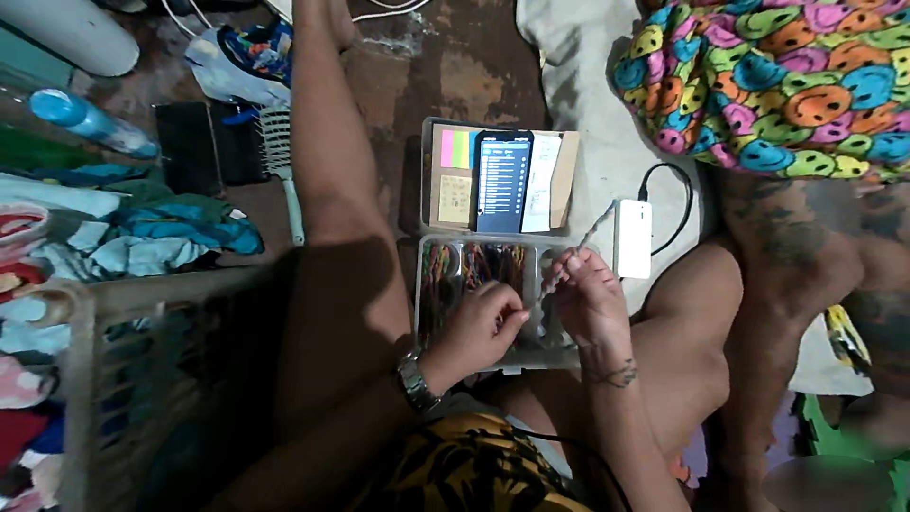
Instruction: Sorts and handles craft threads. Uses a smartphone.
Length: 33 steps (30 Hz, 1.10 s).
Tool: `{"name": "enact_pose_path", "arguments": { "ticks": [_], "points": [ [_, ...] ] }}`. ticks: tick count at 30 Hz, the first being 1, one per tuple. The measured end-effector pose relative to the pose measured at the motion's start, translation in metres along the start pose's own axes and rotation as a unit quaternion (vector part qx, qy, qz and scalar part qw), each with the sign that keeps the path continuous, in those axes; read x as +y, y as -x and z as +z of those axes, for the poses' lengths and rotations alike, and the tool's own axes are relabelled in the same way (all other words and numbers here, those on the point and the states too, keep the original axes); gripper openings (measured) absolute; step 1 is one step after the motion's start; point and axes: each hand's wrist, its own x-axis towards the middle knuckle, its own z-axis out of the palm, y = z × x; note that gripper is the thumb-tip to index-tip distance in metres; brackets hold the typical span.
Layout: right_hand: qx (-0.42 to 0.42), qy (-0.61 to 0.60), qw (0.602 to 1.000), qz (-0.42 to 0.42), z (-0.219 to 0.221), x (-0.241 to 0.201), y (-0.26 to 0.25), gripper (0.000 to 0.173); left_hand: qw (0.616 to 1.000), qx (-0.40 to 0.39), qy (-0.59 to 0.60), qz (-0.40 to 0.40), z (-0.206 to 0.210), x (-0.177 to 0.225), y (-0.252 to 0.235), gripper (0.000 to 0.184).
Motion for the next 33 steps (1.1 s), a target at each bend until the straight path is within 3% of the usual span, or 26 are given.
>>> {"name": "enact_pose_path", "arguments": {
  "ticks": [2, 5, 8, 10, 12, 14, 15, 18, 21, 25, 30, 31, 33],
  "points": [
    [0.003, 0.055, 0.998, 0.006, 0.005, 0.006, 0.004, 0.015, 0.994, 0.094, -0.055, 0.005, -0.008, -0.003, 0.003, 0.03],
    [-0.036, 0.227, 0.973, 0.022, 0.024, 0.024, 0.011, 0.005, 0.981, 0.185, -0.041, 0.031, -0.022, -0.01, -0.002, 0.027],
    [-0.073, 0.381, 0.92, 0.05, 0.058, 0.048, 0.011, 0.016, 0.972, 0.226, -0.014, 0.067, -0.022, -0.012, -0.01, 0.02],
    [-0.105, 0.455, 0.874, 0.133, 0.087, 0.036, 0.007, 0.025, 0.972, 0.222, -0.021, 0.077, -0.017, -0.012, -0.011, 0.02],
    [-0.131, 0.43, 0.866, 0.217, 0.105, 0.02, 0.002, 0.029, 0.975, 0.204, -0.026, 0.082, -0.013, -0.015, -0.009, 0.021],
    [-0.142, 0.374, 0.896, 0.193, 0.098, 0.037, 0.002, 0.029, 0.978, 0.192, -0.017, 0.076, -0.011, -0.018, -0.009, 0.02],
    [-0.156, 0.385, 0.888, 0.198, 0.099, 0.036, -0.001, 0.031, 0.98, 0.188, -0.009, 0.07, -0.011, -0.019, -0.009, 0.02],
    [-0.21, 0.51, 0.806, 0.217, 0.097, 0.021, -0.014, 0.033, 0.982, 0.185, 0.032, 0.023, -0.017, -0.016, -0.011, 0.019],
    [-0.152, 0.556, 0.806, 0.132, 0.057, 0.038, -0.018, 0.028, 0.977, 0.187, 0.098, -0.043, -0.028, -0.013, -0.013, 0.018],
    [-0.086, 0.626, 0.76, 0.152, 0.029, 0.025, -0.018, 0.03, 0.966, 0.194, 0.156, -0.076, -0.033, -0.01, -0.015, 0.024],
    [-0.125, 0.668, 0.689, 0.251, 0.031, 0.039, -0.005, 0.037, 0.962, 0.166, 0.198, -0.085, -0.027, -0.009, -0.017, 0.032],
    [-0.133, 0.674, 0.683, 0.25, 0.031, 0.043, -0.002, 0.038, 0.964, 0.149, 0.199, -0.1, -0.025, -0.01, -0.017, 0.031],
    [-0.127, 0.666, 0.708, 0.198, 0.029, 0.046, 0.003, 0.033, 0.966, 0.094, 0.192, -0.145, -0.024, -0.012, -0.019, 0.027]
  ]
}}
